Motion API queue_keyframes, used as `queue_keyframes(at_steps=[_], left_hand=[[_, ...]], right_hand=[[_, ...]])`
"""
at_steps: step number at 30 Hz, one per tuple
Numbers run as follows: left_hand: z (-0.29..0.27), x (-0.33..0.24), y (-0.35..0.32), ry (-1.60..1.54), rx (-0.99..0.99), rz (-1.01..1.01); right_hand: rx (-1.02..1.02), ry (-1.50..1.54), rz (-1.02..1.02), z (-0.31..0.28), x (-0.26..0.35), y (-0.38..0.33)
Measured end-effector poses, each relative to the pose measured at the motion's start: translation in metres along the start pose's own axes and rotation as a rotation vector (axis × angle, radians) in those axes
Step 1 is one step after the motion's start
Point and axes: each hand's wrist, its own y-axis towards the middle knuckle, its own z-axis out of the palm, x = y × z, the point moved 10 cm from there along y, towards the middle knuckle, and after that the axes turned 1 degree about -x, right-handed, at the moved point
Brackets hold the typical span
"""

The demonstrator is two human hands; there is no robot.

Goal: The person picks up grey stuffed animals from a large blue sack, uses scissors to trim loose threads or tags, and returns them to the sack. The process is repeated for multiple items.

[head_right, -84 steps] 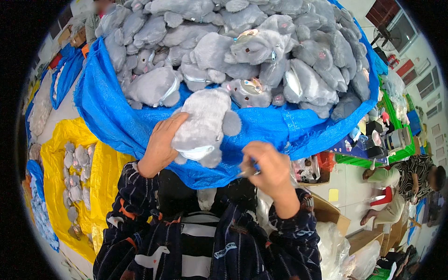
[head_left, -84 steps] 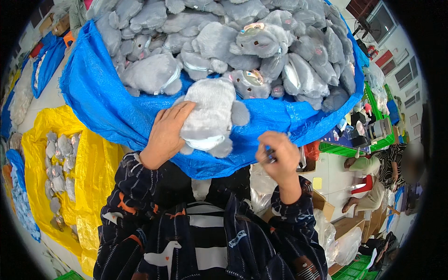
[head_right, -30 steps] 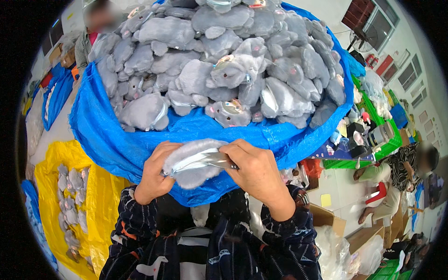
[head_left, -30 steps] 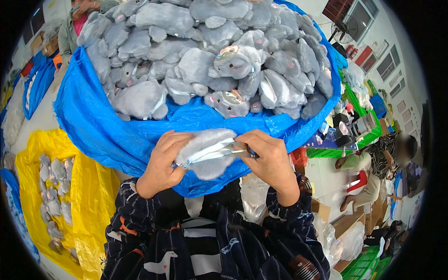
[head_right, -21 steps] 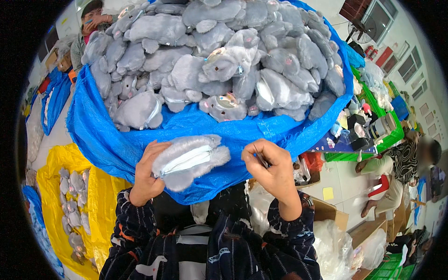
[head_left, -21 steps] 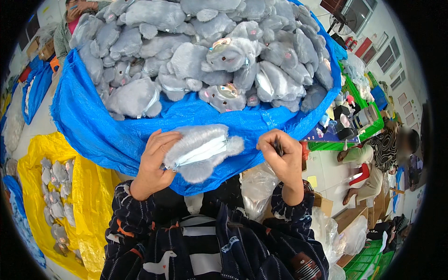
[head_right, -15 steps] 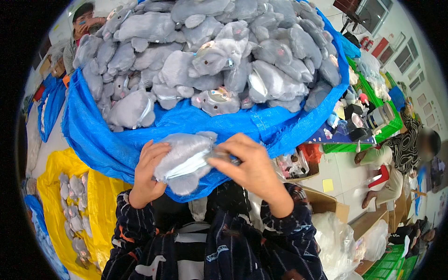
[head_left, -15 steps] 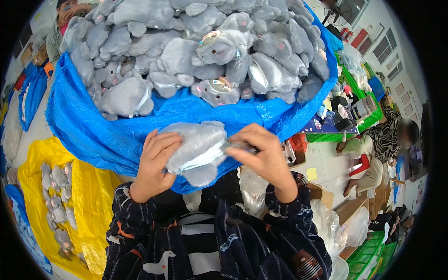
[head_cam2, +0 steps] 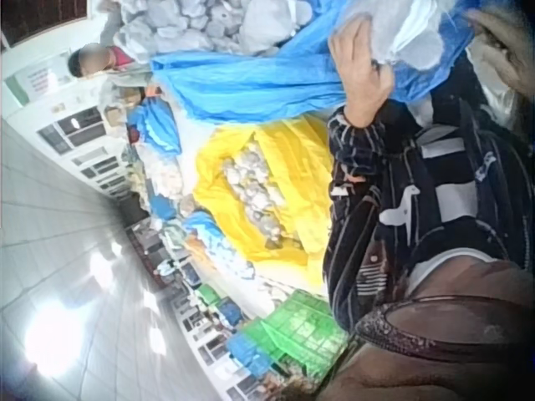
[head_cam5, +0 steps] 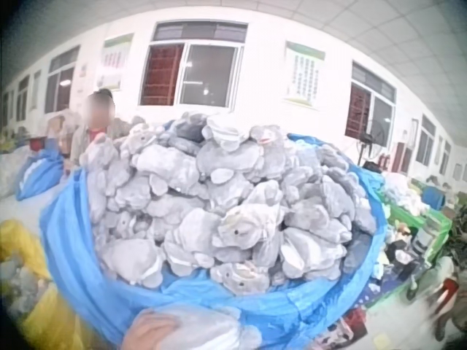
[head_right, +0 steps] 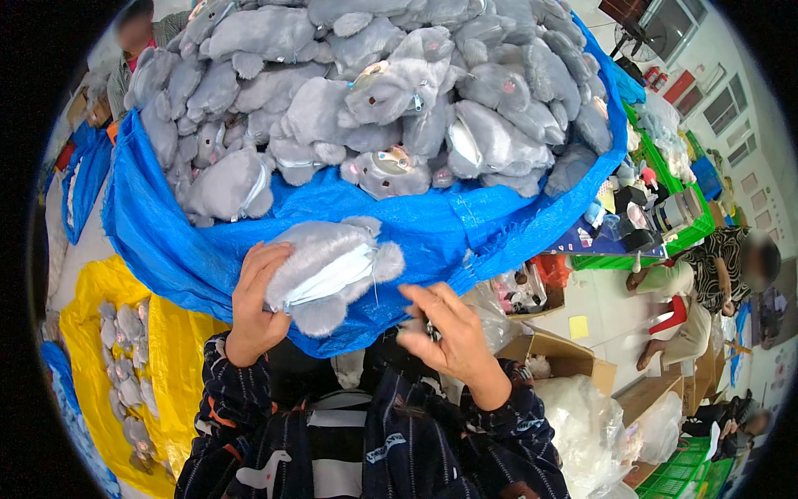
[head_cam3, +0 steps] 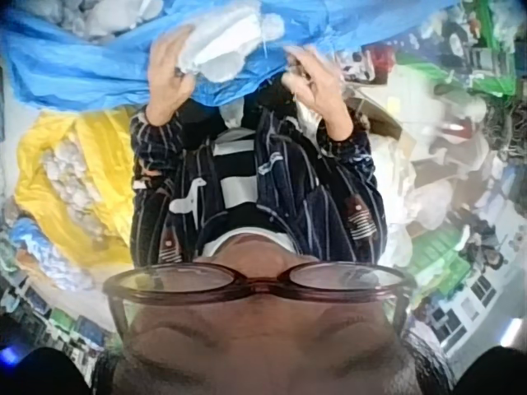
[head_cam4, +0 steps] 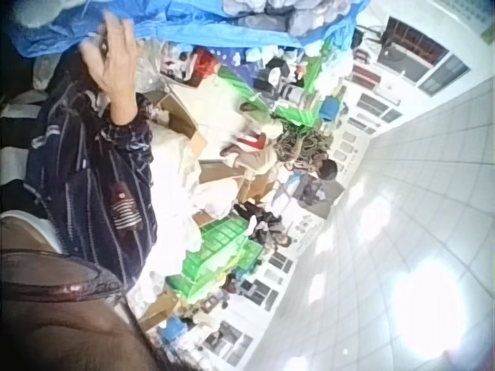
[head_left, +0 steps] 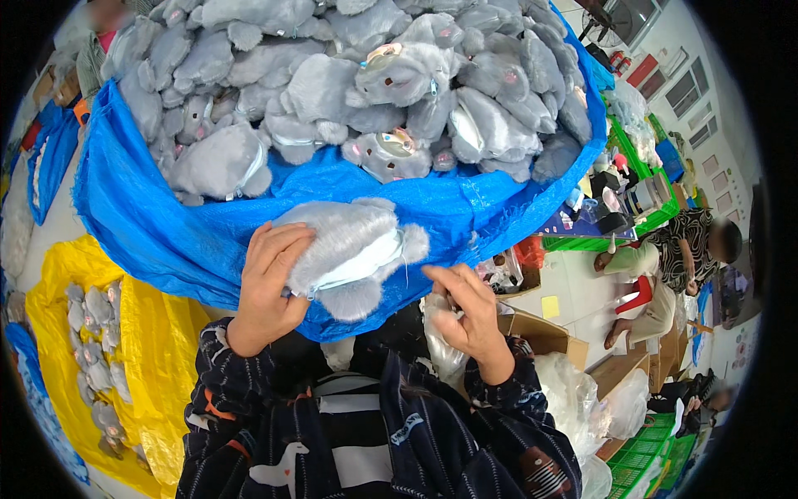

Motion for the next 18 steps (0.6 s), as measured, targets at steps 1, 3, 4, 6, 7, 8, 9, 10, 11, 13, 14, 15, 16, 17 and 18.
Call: queue_keyframes(at_steps=[1, 3, 4, 6, 7, 8, 9, 10, 11, 13, 14, 15, 16, 17, 18], left_hand=[[0.001, 0.0, 0.0, -0.003, -0.001, 0.003], [0.001, -0.001, 0.0, 0.002, 0.001, 0.006], [0.001, -0.001, 0.0, 0.001, -0.003, 0.007], [0.0, -0.002, -0.001, -0.001, -0.01, 0.012], [0.001, -0.002, -0.001, 0.003, -0.007, 0.011], [0.002, -0.002, -0.001, 0.008, -0.003, 0.011], [0.002, -0.002, -0.001, 0.012, 0.001, 0.011], [0.002, -0.002, -0.001, 0.016, 0.003, 0.013], [0.003, -0.002, -0.002, 0.017, 0.004, 0.013], [0.003, -0.003, -0.001, 0.026, 0.01, 0.012], [0.003, -0.003, -0.002, 0.031, 0.015, 0.011], [0.004, -0.003, -0.002, 0.039, 0.019, 0.009], [0.006, -0.004, -0.001, 0.047, 0.032, 0.01], [0.006, -0.003, 0.0, 0.06, 0.043, 0.006], [0.006, -0.003, 0.001, 0.074, 0.054, 0.001]], right_hand=[[-0.038, -0.062, 0.026, 0.0, -0.007, -0.003], [-0.135, -0.185, 0.001, 0.001, -0.009, -0.005], [-0.184, -0.239, -0.046, 0.0, -0.004, -0.005], [-0.243, -0.325, -0.124, 0.001, 0.004, -0.003], [-0.252, -0.355, -0.154, 0.003, 0.006, 0.0], [-0.261, -0.386, -0.184, 0.005, 0.009, 0.001], [-0.269, -0.397, -0.194, 0.005, 0.011, 0.002], [-0.276, -0.407, -0.204, 0.006, 0.012, 0.003], [-0.281, -0.42, -0.214, 0.006, 0.014, 0.004], [-0.283, -0.416, -0.212, 0.007, 0.014, 0.006], [-0.282, -0.414, -0.212, 0.007, 0.013, 0.006], [-0.285, -0.391, -0.196, 0.007, 0.01, 0.007], [-0.288, -0.367, -0.181, 0.008, 0.005, 0.006], [-0.286, -0.337, -0.169, 0.01, 0.002, 0.008], [-0.304, -0.154, -0.075, 0.005, -0.012, 0.007]])
